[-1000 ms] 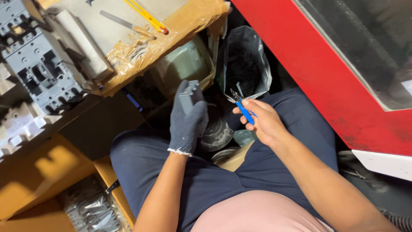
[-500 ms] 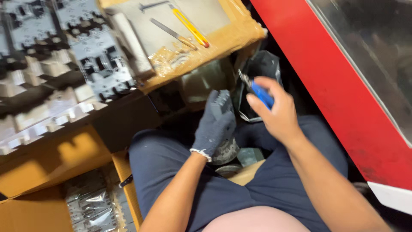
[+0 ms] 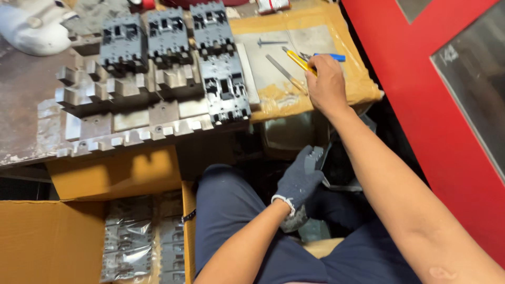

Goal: The person sits on the floor and uses pliers, a metal file, and a utility knife to trim and smooth gray metal parts. After finishing each part, they place it into a clear plastic bag and then into a cardboard box. The process repeats for several parts.

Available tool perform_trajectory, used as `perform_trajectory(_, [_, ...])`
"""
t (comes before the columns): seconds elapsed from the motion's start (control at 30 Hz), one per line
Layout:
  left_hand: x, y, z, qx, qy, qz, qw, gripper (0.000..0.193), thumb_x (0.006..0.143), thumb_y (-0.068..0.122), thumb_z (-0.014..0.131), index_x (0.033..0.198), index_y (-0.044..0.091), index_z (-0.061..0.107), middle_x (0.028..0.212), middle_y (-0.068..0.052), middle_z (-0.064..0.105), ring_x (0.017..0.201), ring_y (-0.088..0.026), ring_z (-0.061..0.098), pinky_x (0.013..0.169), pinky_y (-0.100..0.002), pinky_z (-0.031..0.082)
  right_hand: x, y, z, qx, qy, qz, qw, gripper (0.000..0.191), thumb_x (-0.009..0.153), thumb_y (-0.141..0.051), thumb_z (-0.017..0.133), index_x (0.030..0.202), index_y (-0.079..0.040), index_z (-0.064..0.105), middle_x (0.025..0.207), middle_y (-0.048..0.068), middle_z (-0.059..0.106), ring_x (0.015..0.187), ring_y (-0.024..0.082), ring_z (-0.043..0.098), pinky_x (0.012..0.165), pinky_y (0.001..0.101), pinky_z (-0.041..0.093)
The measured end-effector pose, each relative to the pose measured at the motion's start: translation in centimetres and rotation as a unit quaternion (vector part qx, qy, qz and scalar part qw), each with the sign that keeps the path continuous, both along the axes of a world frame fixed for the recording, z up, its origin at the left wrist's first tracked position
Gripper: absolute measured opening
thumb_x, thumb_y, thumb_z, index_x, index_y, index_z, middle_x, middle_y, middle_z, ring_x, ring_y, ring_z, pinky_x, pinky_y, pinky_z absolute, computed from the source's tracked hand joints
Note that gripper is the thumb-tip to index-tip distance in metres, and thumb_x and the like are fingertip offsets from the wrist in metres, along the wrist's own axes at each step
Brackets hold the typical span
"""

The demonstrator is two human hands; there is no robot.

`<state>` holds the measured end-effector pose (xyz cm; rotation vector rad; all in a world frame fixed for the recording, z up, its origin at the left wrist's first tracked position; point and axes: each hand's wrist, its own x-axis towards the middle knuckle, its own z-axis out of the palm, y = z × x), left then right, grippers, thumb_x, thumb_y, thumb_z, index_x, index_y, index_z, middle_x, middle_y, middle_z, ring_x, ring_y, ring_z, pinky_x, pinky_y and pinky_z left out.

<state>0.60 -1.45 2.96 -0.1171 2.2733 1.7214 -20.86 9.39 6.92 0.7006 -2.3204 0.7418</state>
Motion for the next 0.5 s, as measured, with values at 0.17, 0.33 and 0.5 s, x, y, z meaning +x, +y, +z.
perform_trajectory(0.17, [-0.3,-0.3,1.0,-0.008,-0.022,-0.018,1.0,0.089,0.076,0.033,0.067,0.158,0.021,0.034,0.144,-0.019,0.057,0.131,-0.04,0.055,0.109,-0.042,0.043,0.4,-1.4,0.9,0.025,0.067,-0.001,0.997,0.028,0.088,-0.011,0.074,0.111,-0.001,0.063,0.114,0.021,0.064,0.108,0.042,0.058,0.094,0.0513,0.044])
perform_trajectory(0.33, [-0.1,-0.6,2.9,-0.039,-0.047,-0.014,0.998,0.087,0.079,0.036,0.067,0.158,0.019,0.034,0.139,-0.02,0.059,0.128,-0.039,0.058,0.108,-0.042,0.046,3.4,-4.3,2.5,0.058,0.024,-0.011,0.998,0.024,0.084,-0.01,0.072,0.106,-0.004,0.066,0.099,0.017,0.063,0.099,0.038,0.061,0.084,0.0517,0.043])
perform_trajectory(0.5, [-0.1,-0.7,3.4,-0.01,-0.066,0.025,0.997,0.082,0.075,0.026,0.062,0.154,0.024,0.039,0.131,-0.016,0.065,0.122,-0.035,0.063,0.104,-0.041,0.048,8.3,-2.1,2.2,0.012,-0.015,-0.005,1.0,0.026,0.082,-0.001,0.062,0.108,-0.001,0.064,0.1,0.02,0.059,0.095,0.042,0.06,0.083,0.0491,0.048])
